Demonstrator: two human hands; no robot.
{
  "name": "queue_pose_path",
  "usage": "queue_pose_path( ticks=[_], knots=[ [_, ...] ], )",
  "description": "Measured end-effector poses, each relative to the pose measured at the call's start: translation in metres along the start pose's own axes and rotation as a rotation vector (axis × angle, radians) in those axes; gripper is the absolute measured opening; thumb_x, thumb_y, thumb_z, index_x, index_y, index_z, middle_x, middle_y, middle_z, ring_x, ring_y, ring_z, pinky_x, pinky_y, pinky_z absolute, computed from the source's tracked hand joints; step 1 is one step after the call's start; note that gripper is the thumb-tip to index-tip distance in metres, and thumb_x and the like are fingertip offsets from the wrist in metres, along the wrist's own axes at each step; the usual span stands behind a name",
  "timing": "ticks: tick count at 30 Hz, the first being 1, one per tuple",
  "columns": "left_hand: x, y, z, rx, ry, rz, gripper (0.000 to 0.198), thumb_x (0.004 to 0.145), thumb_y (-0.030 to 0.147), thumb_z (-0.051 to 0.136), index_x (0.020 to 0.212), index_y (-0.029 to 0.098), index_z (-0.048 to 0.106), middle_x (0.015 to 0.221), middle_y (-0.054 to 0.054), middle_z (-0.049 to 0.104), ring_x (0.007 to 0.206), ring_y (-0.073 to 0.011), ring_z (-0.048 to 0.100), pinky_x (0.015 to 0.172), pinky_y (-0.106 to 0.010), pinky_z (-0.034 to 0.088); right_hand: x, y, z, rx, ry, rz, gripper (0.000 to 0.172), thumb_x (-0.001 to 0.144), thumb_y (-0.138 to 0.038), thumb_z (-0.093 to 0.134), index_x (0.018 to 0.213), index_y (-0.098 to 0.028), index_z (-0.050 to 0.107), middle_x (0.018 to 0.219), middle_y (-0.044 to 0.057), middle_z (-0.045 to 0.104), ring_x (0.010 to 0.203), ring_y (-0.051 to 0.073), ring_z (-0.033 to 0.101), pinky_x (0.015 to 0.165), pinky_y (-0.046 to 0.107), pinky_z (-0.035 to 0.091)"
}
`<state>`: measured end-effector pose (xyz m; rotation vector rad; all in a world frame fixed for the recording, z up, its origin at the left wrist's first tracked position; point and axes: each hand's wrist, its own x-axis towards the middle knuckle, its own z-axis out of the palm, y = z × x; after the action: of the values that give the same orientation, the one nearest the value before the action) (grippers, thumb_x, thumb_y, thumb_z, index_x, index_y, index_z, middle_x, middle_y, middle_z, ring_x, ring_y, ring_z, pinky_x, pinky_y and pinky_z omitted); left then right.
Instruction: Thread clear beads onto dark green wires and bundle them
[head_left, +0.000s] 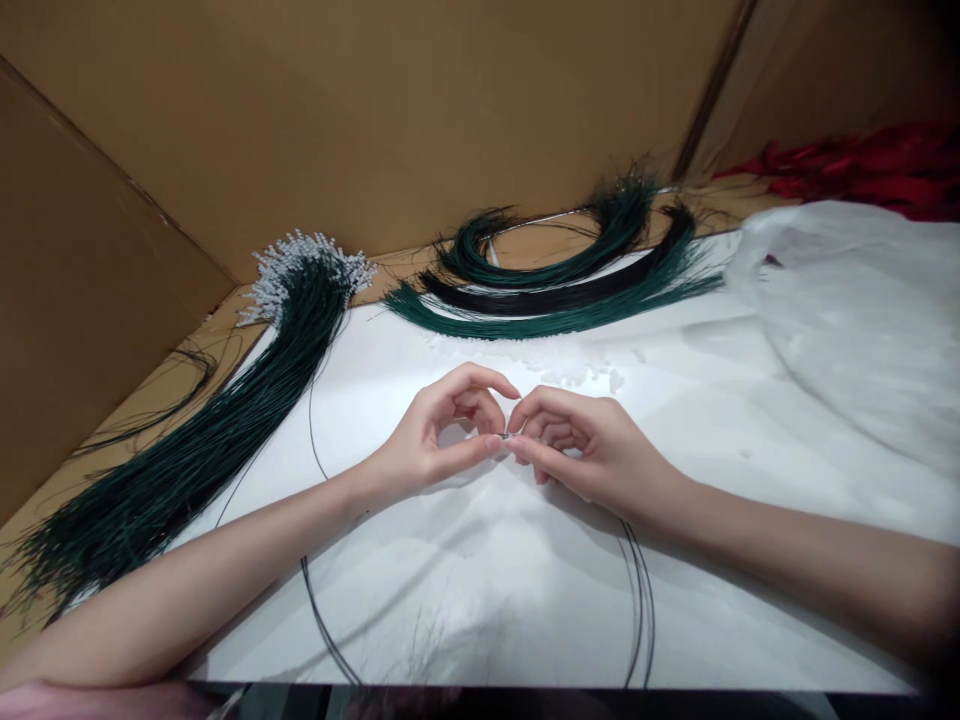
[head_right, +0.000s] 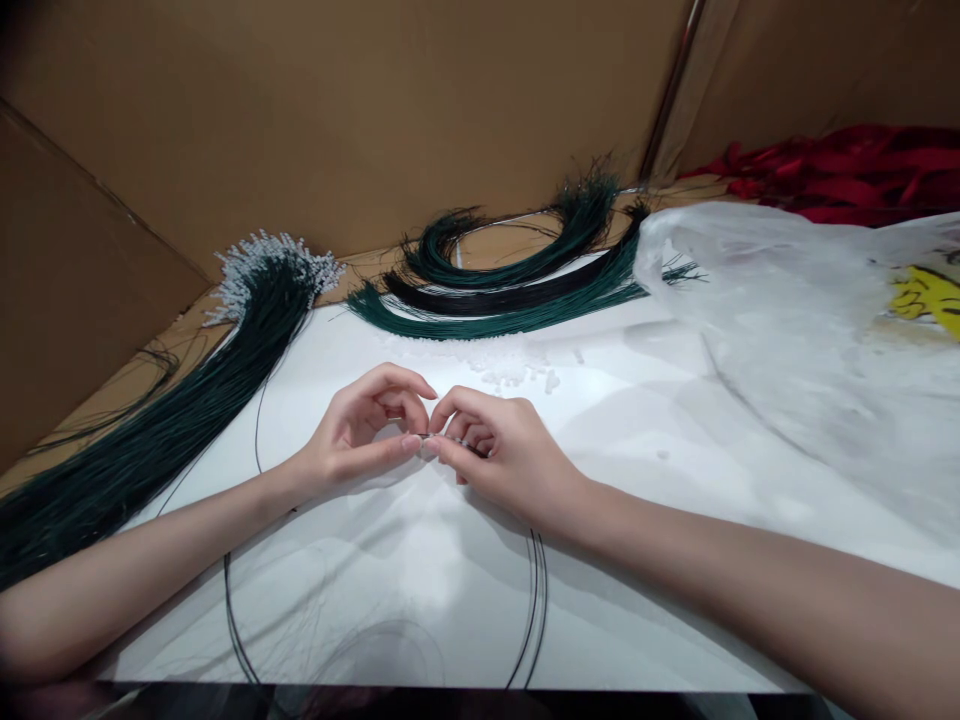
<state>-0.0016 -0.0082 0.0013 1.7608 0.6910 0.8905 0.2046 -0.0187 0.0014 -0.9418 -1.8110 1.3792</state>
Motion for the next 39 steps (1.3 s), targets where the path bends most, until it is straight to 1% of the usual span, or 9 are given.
queue_pose_path(
  ticks=[7,13,19,31,39],
  knots=[
    [-0.0004,-0.0004,-0.0010,-0.003,-0.011,0.002,0.032,0.085,0.019,0.067,0.115,0.018,0.055,0.080,-0.002,0.062,0.074,-0.0123,0.062,0.072,-0.025,0.048,-0.0009,0.0005,0.0002,-0.023,-0.007,-0.011,0.009,0.087,-0.025,0.062,0.086,-0.017,0.058,0.070,0.000,0.063,0.055,0.010,0.058,0.053,0.023,0.044],
    [-0.0009,-0.0025,-0.0010,0.028,0.006,-0.001,0.032,0.084,0.021,0.068,0.114,0.018,0.056,0.080,-0.002,0.062,0.074,-0.0130,0.061,0.072,-0.025,0.048,-0.0008,0.0023,-0.0008,-0.038,-0.009,-0.033,0.009,0.088,-0.026,0.062,0.088,-0.018,0.058,0.072,0.000,0.064,0.057,0.011,0.061,0.055,0.023,0.046],
    [-0.0005,-0.0015,-0.0010,0.040,0.021,0.010,0.031,0.084,0.023,0.068,0.113,0.018,0.057,0.079,-0.002,0.062,0.073,-0.0129,0.060,0.072,-0.025,0.047,-0.0008,0.0012,-0.0005,-0.045,-0.004,-0.037,0.009,0.088,-0.025,0.062,0.087,-0.018,0.058,0.070,-0.001,0.063,0.056,0.010,0.060,0.055,0.023,0.045],
    [-0.0014,-0.0019,-0.0019,0.035,0.006,0.012,0.030,0.084,0.020,0.068,0.112,0.017,0.057,0.081,-0.002,0.062,0.074,-0.0122,0.059,0.071,-0.024,0.047,-0.0005,0.0026,-0.0002,-0.053,-0.005,-0.039,0.008,0.088,-0.025,0.061,0.087,-0.018,0.057,0.069,-0.001,0.062,0.057,0.010,0.059,0.055,0.023,0.044],
    [-0.0009,-0.0002,-0.0018,0.036,0.000,0.005,0.029,0.084,0.021,0.068,0.111,0.017,0.057,0.081,-0.002,0.061,0.074,-0.0121,0.059,0.071,-0.024,0.047,0.0000,0.0015,-0.0001,-0.067,0.000,-0.051,0.009,0.088,-0.026,0.062,0.087,-0.018,0.057,0.069,-0.001,0.062,0.056,0.010,0.058,0.054,0.023,0.043]
  ],
)
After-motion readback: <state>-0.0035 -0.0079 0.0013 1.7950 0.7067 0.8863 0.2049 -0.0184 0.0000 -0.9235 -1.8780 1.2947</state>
